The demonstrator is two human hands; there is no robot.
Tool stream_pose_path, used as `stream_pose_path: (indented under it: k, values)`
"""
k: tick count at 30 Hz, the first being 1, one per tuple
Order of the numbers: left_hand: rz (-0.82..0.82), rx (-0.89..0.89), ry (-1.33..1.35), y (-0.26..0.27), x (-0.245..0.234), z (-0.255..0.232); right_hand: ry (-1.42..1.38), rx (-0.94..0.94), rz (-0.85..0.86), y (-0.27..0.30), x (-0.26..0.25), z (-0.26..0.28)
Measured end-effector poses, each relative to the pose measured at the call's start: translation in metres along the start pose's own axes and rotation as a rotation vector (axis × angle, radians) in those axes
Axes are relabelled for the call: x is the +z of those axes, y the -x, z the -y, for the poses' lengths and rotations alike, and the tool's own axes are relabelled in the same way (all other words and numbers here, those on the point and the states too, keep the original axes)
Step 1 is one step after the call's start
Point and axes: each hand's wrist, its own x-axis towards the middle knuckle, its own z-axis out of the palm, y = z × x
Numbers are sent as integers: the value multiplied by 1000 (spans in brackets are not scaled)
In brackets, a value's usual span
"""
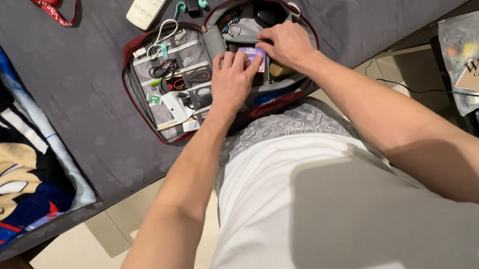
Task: Organizing various electronic accessories and personal items into a travel organizer bag on a bed.
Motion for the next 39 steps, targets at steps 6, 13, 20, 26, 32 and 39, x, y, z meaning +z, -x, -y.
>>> stream_pose_path:
  k: [6,13,20,26,32,39]
  values:
    - [258,-68,-53,12,1,5,-75,30,-1,5,-3,3]
    - [565,-126,-59,0,-24,-21,-119,64,23,4,-1,5]
    - [687,-116,-93,-14,-50,-24,-111,28,5,3,5,-1]
    - [371,-451,-24,-1,-63,30,-123,65,25,8,-1,9]
    - [309,-922,37,17,-65,157,-89,93,26,5,6,16]
    - [363,-336,-205,23,-70,218,-34,89,-44,2,17,21]
